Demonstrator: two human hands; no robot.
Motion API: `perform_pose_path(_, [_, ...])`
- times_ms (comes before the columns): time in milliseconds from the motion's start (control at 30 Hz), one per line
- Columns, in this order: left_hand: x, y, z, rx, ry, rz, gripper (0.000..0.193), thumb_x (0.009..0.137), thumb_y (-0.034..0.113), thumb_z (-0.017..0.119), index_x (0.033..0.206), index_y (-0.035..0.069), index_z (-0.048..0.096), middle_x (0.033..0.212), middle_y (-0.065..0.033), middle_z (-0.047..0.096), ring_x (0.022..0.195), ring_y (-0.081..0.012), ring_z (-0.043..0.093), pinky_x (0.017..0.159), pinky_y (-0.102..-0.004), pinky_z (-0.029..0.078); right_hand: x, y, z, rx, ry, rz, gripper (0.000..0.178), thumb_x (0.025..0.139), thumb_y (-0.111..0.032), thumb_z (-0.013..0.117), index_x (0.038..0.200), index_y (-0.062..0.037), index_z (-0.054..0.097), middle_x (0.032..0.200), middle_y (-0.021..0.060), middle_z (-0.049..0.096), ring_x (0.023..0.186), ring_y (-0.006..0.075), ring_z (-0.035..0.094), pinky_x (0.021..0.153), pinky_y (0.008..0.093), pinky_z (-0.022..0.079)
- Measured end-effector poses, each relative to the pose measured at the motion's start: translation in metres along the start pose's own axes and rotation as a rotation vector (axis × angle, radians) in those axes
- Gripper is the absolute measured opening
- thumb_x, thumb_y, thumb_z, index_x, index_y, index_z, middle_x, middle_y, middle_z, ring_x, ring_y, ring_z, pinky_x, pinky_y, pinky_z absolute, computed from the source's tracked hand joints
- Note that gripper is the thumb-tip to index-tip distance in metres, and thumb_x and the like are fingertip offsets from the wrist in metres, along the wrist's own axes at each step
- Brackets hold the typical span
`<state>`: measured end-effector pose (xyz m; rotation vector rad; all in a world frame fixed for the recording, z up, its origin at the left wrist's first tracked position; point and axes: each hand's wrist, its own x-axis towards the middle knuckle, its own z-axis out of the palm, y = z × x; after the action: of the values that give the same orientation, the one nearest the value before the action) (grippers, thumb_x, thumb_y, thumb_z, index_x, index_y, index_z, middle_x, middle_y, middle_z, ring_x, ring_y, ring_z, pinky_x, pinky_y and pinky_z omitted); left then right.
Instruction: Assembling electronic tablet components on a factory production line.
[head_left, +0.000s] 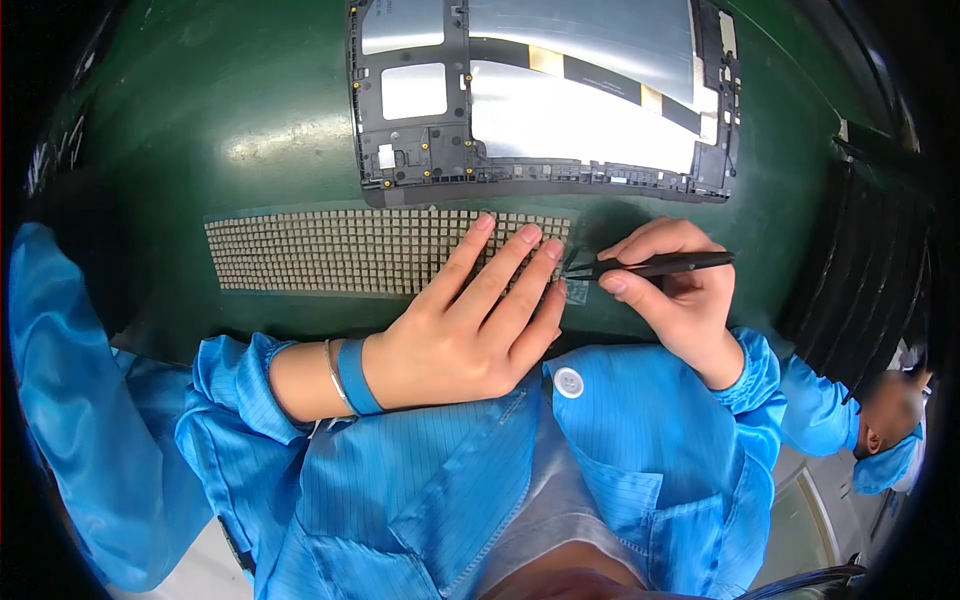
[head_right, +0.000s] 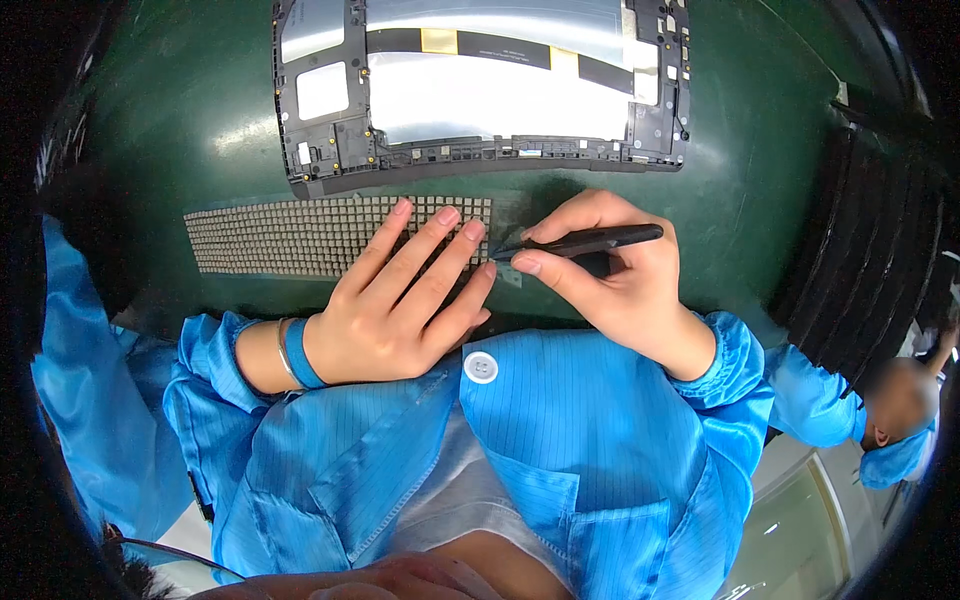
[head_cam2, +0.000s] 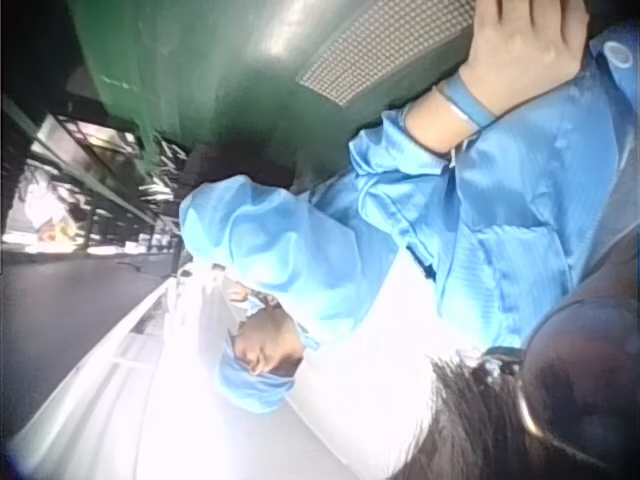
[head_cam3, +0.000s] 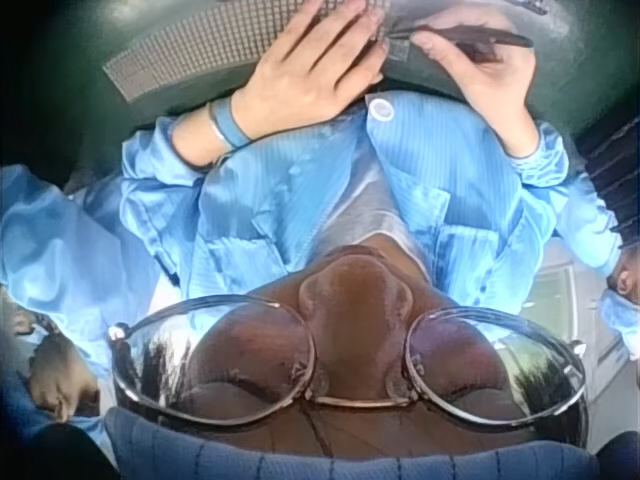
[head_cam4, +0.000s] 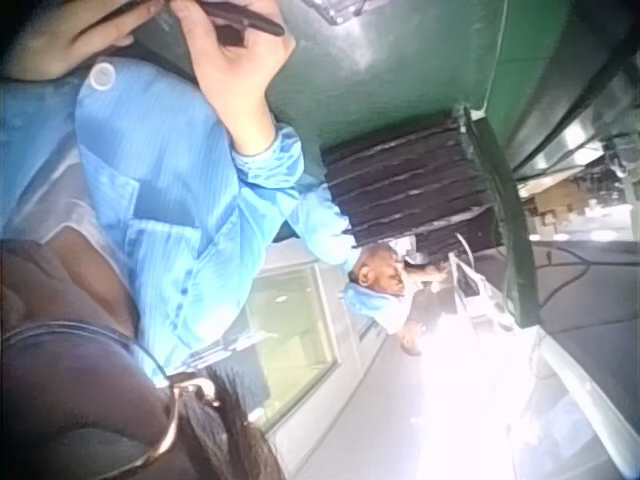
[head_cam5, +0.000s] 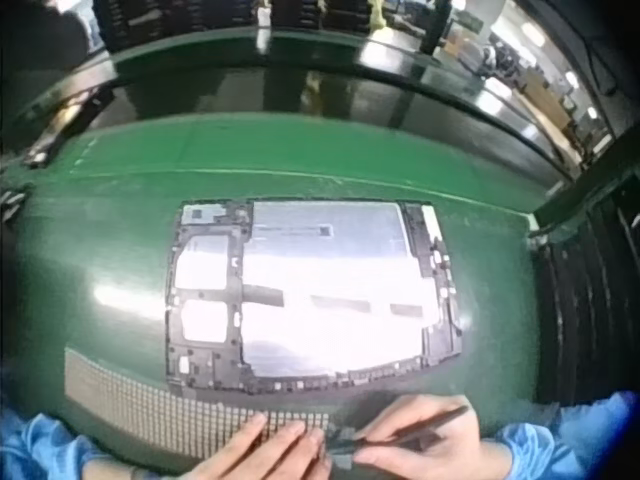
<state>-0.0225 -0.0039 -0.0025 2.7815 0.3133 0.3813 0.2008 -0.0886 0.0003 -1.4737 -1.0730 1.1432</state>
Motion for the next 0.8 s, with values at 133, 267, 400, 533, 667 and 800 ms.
perform_pose_path(133, [0.0,0.0,0.001,0.005,-0.004,0.0,0.032,0.087,0.029,0.066,0.109,0.007,0.07,0.129,-0.0195,0.06,0.124,-0.0368,0.056,0.106,-0.0575,0.042,0.002,-0.002,-0.001,-0.084,-0.032,-0.004,0.02,0.076,-0.001,0.082,0.089,0.0001,0.066,0.083,0.0074,0.068,0.073,0.0126,0.065,0.063,0.024,0.05])
perform_pose_path(267, [0.0,0.0,0.001,0.035,-0.017,0.017,0.029,0.088,0.029,0.064,0.109,0.009,0.069,0.129,-0.0211,0.059,0.124,-0.0382,0.056,0.105,-0.0586,0.042,0.005,-0.003,-0.003,-0.152,-0.081,-0.008,0.019,0.077,-0.001,0.081,0.089,-0.0003,0.067,0.082,0.0057,0.068,0.072,0.0119,0.065,0.062,0.0237,0.05])
perform_pose_path(400, [0.001,-0.001,0.002,0.056,-0.022,0.039,0.027,0.089,0.028,0.061,0.108,0.011,0.068,0.132,-0.0227,0.058,0.126,-0.0396,0.054,0.106,-0.06,0.041,0.002,-0.004,-0.003,-0.008,-0.049,0.094,0.02,0.077,0.001,0.081,0.09,-0.0001,0.066,0.084,0.0062,0.067,0.074,0.0128,0.066,0.063,0.0246,0.051])
perform_pose_path(533, [0.0,-0.001,0.0,0.057,-0.037,0.043,0.028,0.089,0.029,0.061,0.108,0.01,0.068,0.133,-0.0234,0.057,0.127,-0.0403,0.053,0.106,-0.0606,0.041,0.006,-0.011,-0.01,0.122,-0.016,0.057,0.022,0.077,0.005,0.079,0.092,0.0009,0.063,0.088,0.0089,0.067,0.083,0.0171,0.068,0.071,0.0275,0.053])
perform_pose_path(667, [-0.002,-0.001,0.0,0.034,-0.044,0.051,0.031,0.087,0.029,0.065,0.111,0.01,0.068,0.135,-0.0239,0.055,0.127,-0.0409,0.053,0.106,-0.0609,0.04,0.037,-0.022,-0.035,0.084,0.059,-0.183,0.022,0.08,0.007,0.075,0.095,0.0017,0.06,0.09,0.0124,0.066,0.086,0.0198,0.069,0.073,0.0285,0.056])
perform_pose_path(800, [0.001,-0.002,-0.002,0.008,-0.058,0.054,0.034,0.085,0.028,0.068,0.114,0.01,0.068,0.135,-0.0242,0.055,0.127,-0.0413,0.053,0.106,-0.0611,0.04,0.048,-0.014,-0.053,0.061,0.056,-0.209,0.019,0.084,0.005,0.072,0.098,0.0018,0.059,0.092,0.0142,0.065,0.078,0.0165,0.067,0.065,0.0245,0.055])
